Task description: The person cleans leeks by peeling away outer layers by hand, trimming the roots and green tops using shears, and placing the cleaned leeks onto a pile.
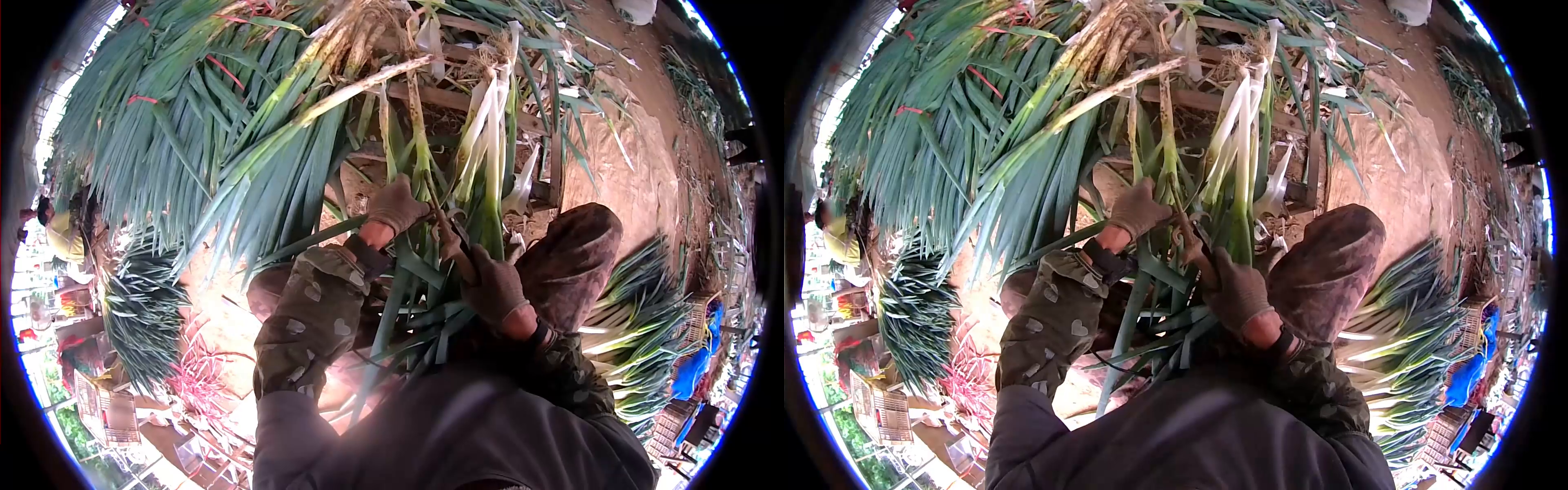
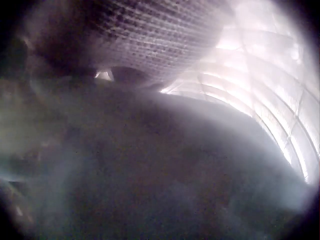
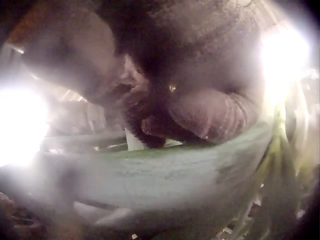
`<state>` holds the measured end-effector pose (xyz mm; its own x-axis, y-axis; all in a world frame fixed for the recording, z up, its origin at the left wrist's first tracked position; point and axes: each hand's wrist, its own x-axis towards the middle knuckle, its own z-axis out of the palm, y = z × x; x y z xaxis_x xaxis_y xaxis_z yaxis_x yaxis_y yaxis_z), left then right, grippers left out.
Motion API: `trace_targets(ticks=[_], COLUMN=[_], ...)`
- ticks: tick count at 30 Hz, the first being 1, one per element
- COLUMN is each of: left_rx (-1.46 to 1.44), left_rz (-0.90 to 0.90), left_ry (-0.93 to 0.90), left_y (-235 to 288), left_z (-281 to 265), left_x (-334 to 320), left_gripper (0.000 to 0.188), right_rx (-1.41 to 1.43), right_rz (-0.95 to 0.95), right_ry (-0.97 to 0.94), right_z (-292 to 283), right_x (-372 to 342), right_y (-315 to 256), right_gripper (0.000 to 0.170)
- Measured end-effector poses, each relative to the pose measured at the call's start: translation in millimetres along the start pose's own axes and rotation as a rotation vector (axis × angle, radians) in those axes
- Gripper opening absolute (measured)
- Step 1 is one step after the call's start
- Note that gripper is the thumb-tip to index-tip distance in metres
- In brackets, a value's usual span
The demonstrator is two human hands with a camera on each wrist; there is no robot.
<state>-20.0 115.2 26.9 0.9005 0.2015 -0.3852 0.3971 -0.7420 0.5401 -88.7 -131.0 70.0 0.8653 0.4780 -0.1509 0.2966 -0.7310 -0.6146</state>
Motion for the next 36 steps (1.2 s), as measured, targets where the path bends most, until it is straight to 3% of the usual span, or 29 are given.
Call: trace_targets(ticks=[5,14,17,22,26,36], left_rx=[-0.005,-0.043,-0.097,-0.073,-0.257,-0.410], left_rz=[0.032,0.064,0.136,0.072,0.104,0.120], left_ry=[0.002,0.029,0.007,-0.034,-0.147,-0.185], left_y=[-12,-14,-22,-18,-29,-35], left_z=[12,7,3,-11,-13,-23], left_x=[9,5,3,-1,7,4], left_gripper=[0.065,0.073,0.075,0.069,0.058,0.046], right_rx=[-0.067,-0.142,-0.177,-0.201,-0.190,-0.261], right_rz=[0.078,-0.016,0.039,0.073,0.055,0.085], right_ry=[-0.039,-0.065,-0.074,-0.112,-0.126,-0.069], right_z=[0,2,4,-13,-23,-1], right_x=[31,100,121,131,154,239], right_y=[1,2,-1,-6,-13,2], right_gripper=[0.035,0.046,0.048,0.046,0.049,0.049])
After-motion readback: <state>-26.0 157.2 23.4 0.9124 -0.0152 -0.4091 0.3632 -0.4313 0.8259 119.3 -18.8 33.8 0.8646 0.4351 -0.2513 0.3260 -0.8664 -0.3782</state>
